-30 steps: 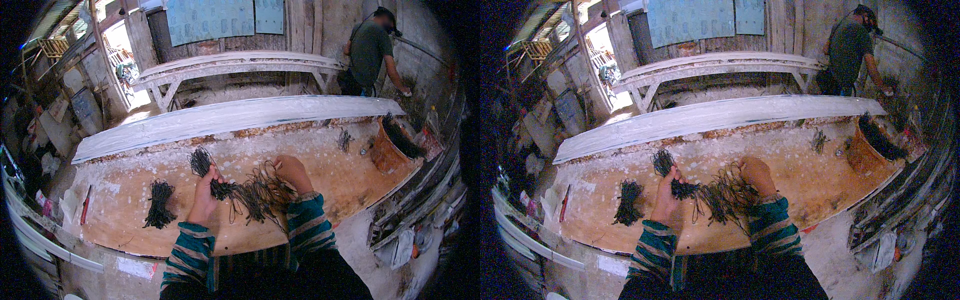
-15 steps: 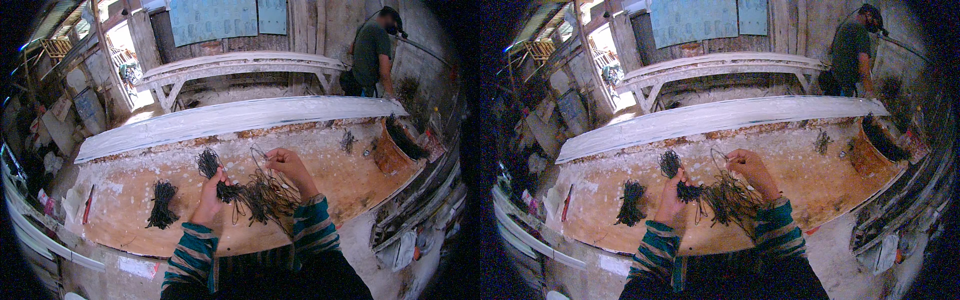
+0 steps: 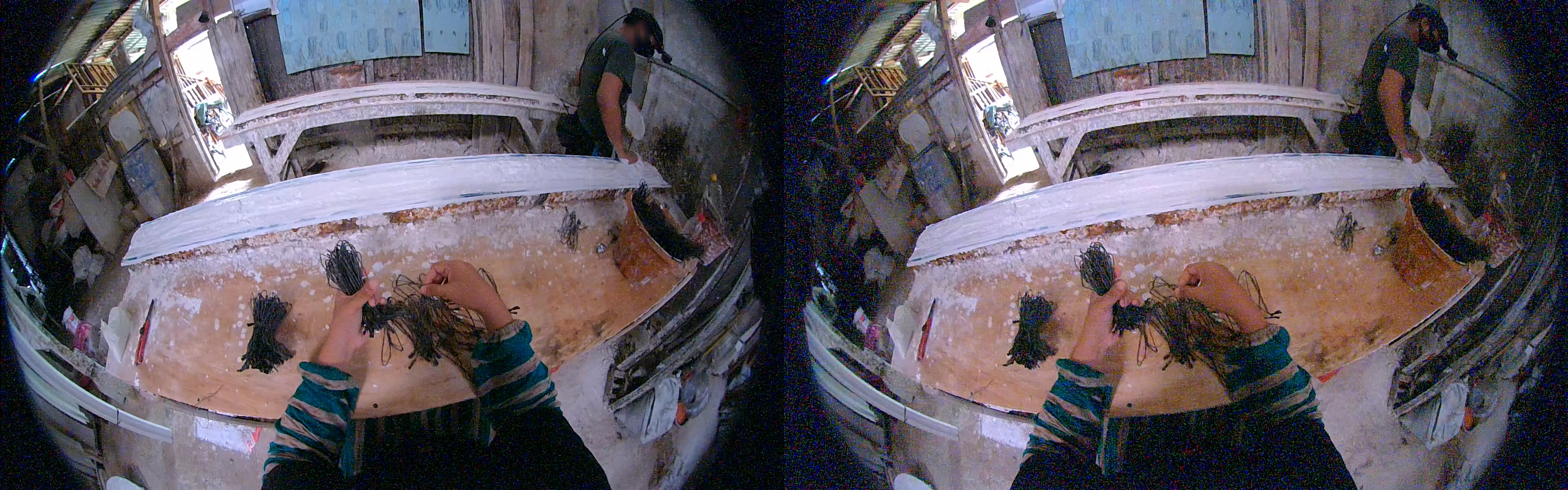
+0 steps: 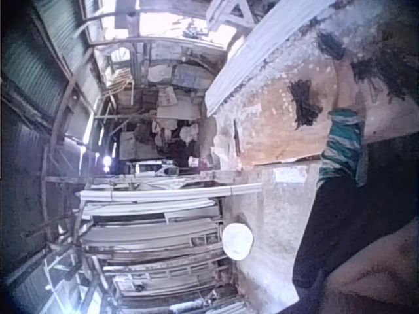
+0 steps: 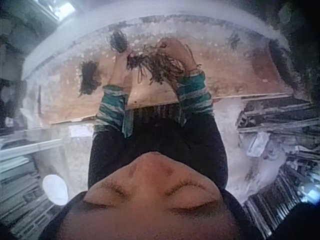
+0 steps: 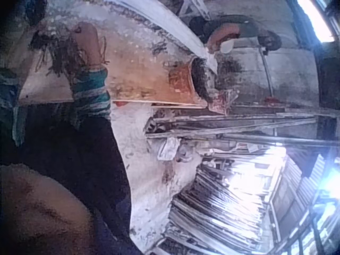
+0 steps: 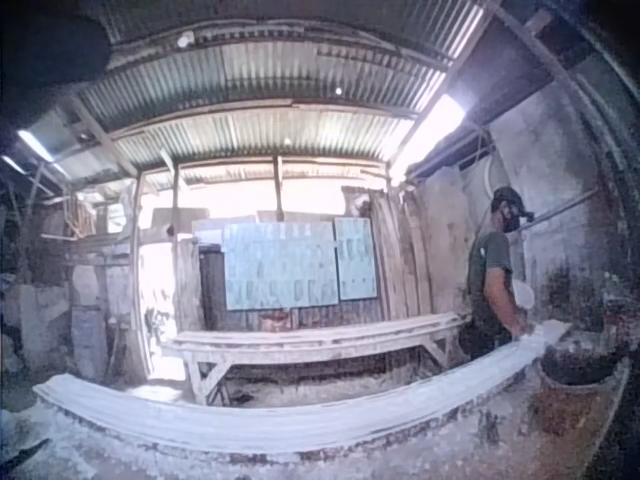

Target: The person ties bundles of black cables by hand on a wooden workbench. A coworker wipes a long white curved object in the background. The person repeatedly picks up cables, twists them, and ties them into small bundles.

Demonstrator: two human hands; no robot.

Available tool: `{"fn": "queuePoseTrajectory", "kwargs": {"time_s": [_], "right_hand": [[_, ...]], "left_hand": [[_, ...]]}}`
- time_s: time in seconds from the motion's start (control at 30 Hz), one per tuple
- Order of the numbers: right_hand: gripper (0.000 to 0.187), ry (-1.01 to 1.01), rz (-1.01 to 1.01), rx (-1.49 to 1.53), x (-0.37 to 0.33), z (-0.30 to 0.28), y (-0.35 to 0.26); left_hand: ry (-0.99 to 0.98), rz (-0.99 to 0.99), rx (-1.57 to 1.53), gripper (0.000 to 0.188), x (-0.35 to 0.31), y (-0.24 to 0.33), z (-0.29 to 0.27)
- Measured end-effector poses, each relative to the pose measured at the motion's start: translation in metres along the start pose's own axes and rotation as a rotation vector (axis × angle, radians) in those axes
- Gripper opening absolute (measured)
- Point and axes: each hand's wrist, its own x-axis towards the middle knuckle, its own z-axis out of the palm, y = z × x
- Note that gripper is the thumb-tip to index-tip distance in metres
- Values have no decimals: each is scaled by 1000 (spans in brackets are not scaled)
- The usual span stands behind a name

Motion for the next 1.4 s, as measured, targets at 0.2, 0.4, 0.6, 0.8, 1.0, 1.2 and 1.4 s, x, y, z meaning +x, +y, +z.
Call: {"fn": "queuePoseTrajectory", "kwargs": {"time_s": [0.2,0.4,0.6,0.8,1.0,1.2,1.4], "right_hand": [[15,44,34,213,-2,-3,-8],[14,88,79,503,-3,-9,-20],[11,157,150,803,-1,0,-31],[10,140,143,898,-2,16,-37],[9,135,127,925,-4,23,-43],[9,167,85,957,-6,27,-49],[9,95,68,856,-5,35,-50]], "left_hand": [[33,-9,-154,24,2,-2,-5],[30,-77,-143,23,-1,3,2],[-27,-113,32,25,-1,-5,6],[-42,-39,162,25,-5,-10,9],[68,-94,147,25,-7,-8,14],[56,-135,71,24,-6,-9,12],[12,-85,117,22,-11,-4,21]]}}
